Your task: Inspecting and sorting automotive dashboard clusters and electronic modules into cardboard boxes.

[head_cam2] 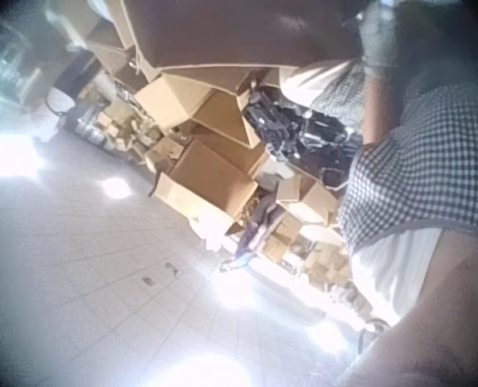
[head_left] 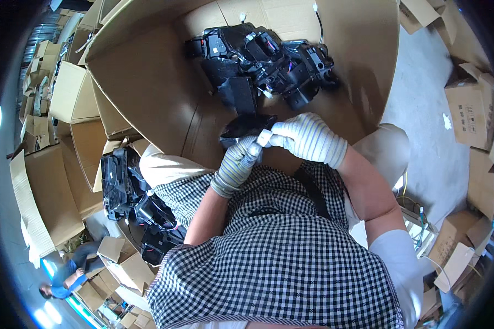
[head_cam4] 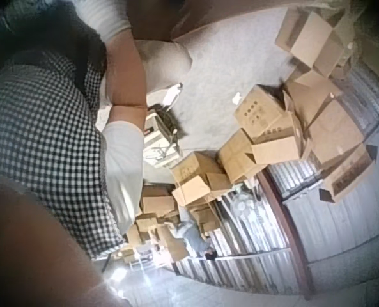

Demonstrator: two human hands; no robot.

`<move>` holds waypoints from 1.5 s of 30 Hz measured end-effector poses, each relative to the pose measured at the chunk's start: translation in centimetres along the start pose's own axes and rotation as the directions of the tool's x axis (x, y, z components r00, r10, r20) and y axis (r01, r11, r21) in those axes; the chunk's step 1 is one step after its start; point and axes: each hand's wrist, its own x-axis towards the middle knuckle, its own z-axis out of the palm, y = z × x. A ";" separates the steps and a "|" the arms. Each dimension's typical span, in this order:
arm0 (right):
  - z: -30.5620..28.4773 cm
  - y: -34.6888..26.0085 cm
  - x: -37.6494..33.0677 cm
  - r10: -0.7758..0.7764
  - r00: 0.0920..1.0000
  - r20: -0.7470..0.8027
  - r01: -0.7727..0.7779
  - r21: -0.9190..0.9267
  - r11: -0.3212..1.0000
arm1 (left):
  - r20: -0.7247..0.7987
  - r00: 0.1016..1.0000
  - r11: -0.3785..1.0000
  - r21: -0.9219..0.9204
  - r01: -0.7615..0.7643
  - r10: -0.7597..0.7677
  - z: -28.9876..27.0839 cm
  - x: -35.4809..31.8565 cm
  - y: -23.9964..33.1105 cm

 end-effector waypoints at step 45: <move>1.4 -2.7 1.3 -0.270 0.747 0.607 -0.136 0.538 0.832 | -0.750 0.641 0.880 -0.182 -0.438 0.163 -10.2 -7.2 5.6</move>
